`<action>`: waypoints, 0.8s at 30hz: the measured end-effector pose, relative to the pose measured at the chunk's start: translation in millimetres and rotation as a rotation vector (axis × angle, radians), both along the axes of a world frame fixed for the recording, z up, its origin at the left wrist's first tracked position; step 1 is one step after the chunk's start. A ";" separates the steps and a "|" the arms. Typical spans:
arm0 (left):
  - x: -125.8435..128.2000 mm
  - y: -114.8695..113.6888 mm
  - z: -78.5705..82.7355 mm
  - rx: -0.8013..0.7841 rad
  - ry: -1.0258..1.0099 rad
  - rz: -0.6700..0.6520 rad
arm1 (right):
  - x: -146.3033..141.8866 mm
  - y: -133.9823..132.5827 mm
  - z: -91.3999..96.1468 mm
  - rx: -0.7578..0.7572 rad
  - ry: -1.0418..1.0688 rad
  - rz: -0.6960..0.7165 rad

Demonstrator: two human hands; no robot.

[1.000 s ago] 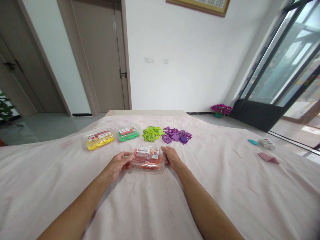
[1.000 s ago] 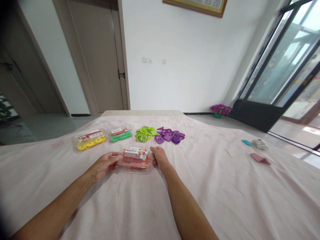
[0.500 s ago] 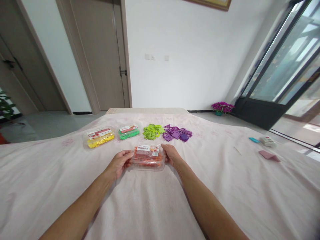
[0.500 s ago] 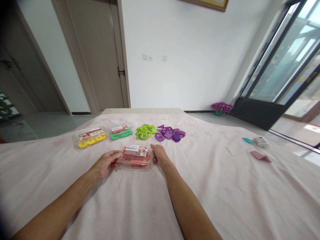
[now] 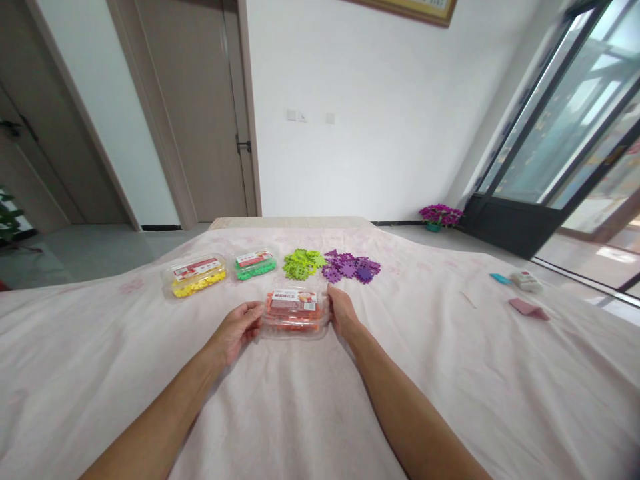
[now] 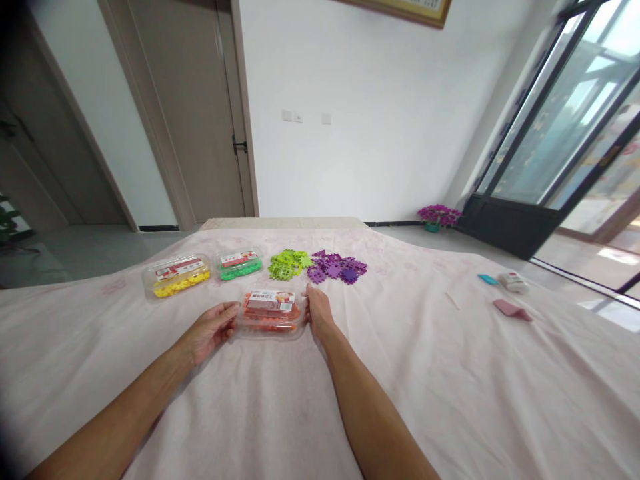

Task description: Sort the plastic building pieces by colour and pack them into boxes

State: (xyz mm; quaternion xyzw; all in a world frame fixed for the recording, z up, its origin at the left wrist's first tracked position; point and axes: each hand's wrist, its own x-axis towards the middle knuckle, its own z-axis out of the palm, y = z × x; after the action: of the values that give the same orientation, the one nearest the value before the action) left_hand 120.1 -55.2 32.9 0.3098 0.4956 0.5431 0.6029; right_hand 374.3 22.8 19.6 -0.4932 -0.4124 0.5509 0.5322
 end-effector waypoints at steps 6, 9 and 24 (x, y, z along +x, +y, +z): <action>0.0 -1.5 1.6 -0.022 -0.025 0.012 | 1.1 -3.8 0.7 -0.005 0.111 0.021; 0.2 -2.7 6.5 -0.030 -0.025 0.021 | -0.6 -6.2 1.7 0.027 0.125 0.030; 2.5 -2.2 6.9 -0.041 -0.040 0.038 | -4.4 -1.9 16.8 -0.002 -0.024 0.050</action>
State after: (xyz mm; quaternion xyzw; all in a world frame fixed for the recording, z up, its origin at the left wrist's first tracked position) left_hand 122.6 -57.4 39.9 0.2771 0.5003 0.5504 0.6083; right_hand 369.9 20.9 36.4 -0.4898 -0.4303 0.5587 0.5127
